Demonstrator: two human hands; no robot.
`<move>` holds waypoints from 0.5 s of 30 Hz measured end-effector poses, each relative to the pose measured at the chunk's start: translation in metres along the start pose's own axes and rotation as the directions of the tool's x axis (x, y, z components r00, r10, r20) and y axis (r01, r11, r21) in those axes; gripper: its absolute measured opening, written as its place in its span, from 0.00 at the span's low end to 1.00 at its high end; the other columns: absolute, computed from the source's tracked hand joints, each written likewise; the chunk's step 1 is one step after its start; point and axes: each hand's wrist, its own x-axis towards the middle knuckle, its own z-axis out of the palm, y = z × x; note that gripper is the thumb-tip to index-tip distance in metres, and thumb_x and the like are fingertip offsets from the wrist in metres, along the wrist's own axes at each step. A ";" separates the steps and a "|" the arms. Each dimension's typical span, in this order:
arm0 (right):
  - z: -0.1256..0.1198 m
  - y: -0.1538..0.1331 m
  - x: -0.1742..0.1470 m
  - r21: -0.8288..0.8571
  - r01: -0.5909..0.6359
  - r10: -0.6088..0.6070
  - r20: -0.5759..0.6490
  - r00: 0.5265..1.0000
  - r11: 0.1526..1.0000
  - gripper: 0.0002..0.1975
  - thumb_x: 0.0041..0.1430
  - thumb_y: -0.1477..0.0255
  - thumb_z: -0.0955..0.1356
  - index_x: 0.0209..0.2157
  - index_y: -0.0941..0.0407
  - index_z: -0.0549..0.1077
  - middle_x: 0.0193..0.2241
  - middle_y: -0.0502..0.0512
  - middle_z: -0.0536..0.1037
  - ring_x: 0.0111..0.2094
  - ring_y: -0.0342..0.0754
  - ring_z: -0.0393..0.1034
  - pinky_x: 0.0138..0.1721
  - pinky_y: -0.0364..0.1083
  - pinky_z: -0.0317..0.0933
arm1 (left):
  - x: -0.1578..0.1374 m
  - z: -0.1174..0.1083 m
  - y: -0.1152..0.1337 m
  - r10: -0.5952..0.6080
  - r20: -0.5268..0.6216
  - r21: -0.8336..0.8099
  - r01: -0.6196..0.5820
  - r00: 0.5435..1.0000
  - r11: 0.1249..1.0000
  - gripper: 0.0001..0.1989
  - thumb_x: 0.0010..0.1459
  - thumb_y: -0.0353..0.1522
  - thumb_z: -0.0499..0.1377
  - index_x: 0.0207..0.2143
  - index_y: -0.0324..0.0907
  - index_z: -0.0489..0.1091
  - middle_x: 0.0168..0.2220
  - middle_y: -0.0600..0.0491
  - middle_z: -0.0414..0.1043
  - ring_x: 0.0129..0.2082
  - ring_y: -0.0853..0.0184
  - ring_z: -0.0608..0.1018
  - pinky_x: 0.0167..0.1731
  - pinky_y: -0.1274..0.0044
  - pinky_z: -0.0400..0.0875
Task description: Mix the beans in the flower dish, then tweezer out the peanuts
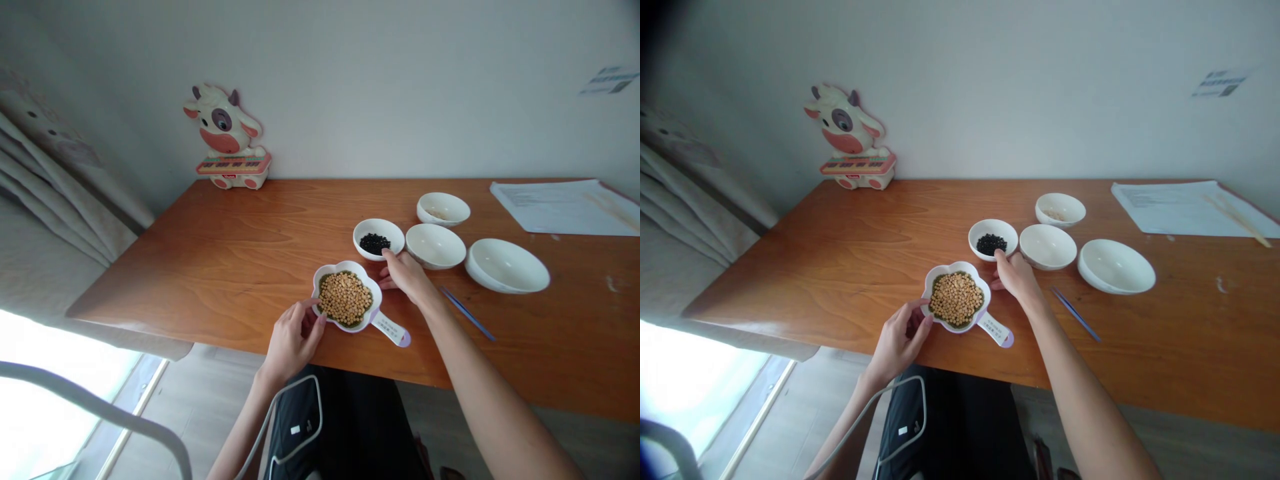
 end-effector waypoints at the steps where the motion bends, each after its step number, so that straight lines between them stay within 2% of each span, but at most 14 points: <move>1: 0.001 0.001 0.000 0.017 0.007 -0.007 -0.003 1.000 1.000 0.15 0.60 0.58 0.74 0.34 0.55 0.70 0.22 0.56 0.78 0.18 0.50 0.74 0.19 0.47 0.72 | 0.002 0.000 0.000 -0.027 -0.007 -0.026 0.027 1.000 0.999 0.15 0.73 0.41 0.56 0.57 0.43 0.69 0.32 0.56 0.74 0.28 0.68 0.77 0.31 0.76 0.73; 5: 0.006 0.002 0.002 0.117 0.044 -0.044 -0.007 0.999 0.992 0.13 0.60 0.63 0.73 0.37 0.55 0.69 0.27 0.55 0.79 0.21 0.48 0.75 0.21 0.48 0.75 | 0.024 -0.006 -0.004 -0.115 -0.081 -0.099 0.106 0.990 0.989 0.19 0.73 0.43 0.55 0.59 0.42 0.64 0.33 0.56 0.73 0.28 0.68 0.77 0.31 0.77 0.73; 8: 0.009 -0.002 0.000 0.210 0.083 -0.084 -0.004 0.996 0.974 0.10 0.60 0.67 0.72 0.38 0.54 0.68 0.31 0.54 0.78 0.26 0.48 0.78 0.27 0.48 0.80 | 0.054 -0.012 -0.007 -0.081 -0.045 -0.038 0.079 0.996 0.996 0.20 0.72 0.44 0.56 0.59 0.41 0.67 0.35 0.52 0.75 0.31 0.66 0.78 0.33 0.74 0.74; 12: 0.013 -0.011 -0.005 0.314 0.131 -0.139 0.002 0.990 0.940 0.07 0.59 0.72 0.71 0.35 0.54 0.68 0.39 0.56 0.77 0.38 0.48 0.80 0.38 0.48 0.83 | 0.099 -0.017 -0.012 0.012 0.050 -0.012 -0.011 0.999 1.000 0.16 0.70 0.43 0.58 0.44 0.41 0.78 0.38 0.47 0.79 0.35 0.63 0.80 0.36 0.73 0.75; 15: 0.017 -0.015 -0.007 0.362 0.150 -0.162 0.005 0.987 0.920 0.06 0.58 0.75 0.71 0.34 0.54 0.69 0.40 0.56 0.78 0.43 0.49 0.80 0.43 0.47 0.82 | 0.123 -0.017 -0.015 0.062 0.137 -0.038 -0.058 0.989 0.998 0.16 0.68 0.43 0.60 0.34 0.43 0.81 0.31 0.51 0.80 0.28 0.66 0.78 0.30 0.76 0.71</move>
